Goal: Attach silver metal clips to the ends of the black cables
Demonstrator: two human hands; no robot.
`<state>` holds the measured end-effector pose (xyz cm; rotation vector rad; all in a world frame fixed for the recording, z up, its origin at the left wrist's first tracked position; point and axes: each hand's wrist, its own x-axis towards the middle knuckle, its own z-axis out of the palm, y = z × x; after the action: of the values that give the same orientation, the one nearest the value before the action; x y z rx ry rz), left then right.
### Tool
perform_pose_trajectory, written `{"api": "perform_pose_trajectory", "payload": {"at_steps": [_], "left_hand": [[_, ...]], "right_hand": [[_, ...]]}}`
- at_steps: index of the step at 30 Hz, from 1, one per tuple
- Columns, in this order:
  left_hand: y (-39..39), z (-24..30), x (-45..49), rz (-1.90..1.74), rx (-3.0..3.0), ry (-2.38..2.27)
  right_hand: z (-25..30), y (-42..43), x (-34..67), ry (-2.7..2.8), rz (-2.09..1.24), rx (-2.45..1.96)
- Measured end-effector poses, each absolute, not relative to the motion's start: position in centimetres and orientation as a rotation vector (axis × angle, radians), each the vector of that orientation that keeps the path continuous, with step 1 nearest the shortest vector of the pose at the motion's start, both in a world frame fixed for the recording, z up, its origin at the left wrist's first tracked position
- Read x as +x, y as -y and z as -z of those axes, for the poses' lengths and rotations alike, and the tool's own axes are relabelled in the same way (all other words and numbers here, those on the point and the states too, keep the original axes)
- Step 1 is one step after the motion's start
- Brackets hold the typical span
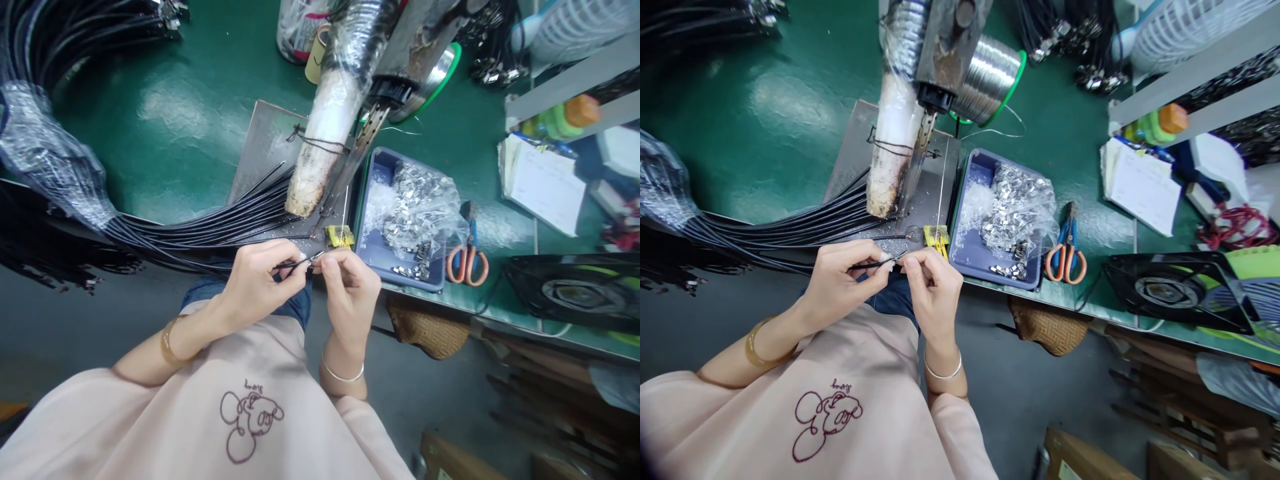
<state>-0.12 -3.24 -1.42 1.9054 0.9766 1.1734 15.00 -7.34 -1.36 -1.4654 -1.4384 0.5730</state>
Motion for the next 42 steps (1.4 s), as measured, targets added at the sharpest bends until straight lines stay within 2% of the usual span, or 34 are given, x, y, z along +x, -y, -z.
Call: {"api": "perform_pose_trajectory", "payload": {"at_steps": [8, 13, 16, 22, 32, 37, 42], "left_hand": [[3.3, 1.2, -0.5, -1.1, 1.886, -0.934], [3.1, 0.7, -1.2, -0.976, 1.75, -0.86], [2.9, 0.6, -1.5, -1.019, 1.843, -0.805], [3.0, 0.8, -1.3, -1.116, 1.794, -0.834], [2.3, 0.7, -1.5, -0.896, 1.362, -0.801], [2.1, 1.1, -1.3, -0.887, 1.174, -0.831], [1.7, 1.1, -0.9, -0.912, 1.167, -0.848]], "right_hand": [[1.3, 7.4, 14.8, 1.528, -0.297, -1.532], [0.7, 7.2, 15.5, 1.419, -0.524, -1.548], [0.5, 7.1, 15.5, 1.442, -0.65, -1.541], [1.0, 7.9, 15.3, 1.356, -0.346, -1.499], [1.3, 7.9, 15.2, 1.572, -0.354, -1.434], [1.7, 7.7, 15.5, 1.335, -0.391, -1.304], [2.1, 7.5, 15.5, 1.29, -0.198, -1.271]]}}
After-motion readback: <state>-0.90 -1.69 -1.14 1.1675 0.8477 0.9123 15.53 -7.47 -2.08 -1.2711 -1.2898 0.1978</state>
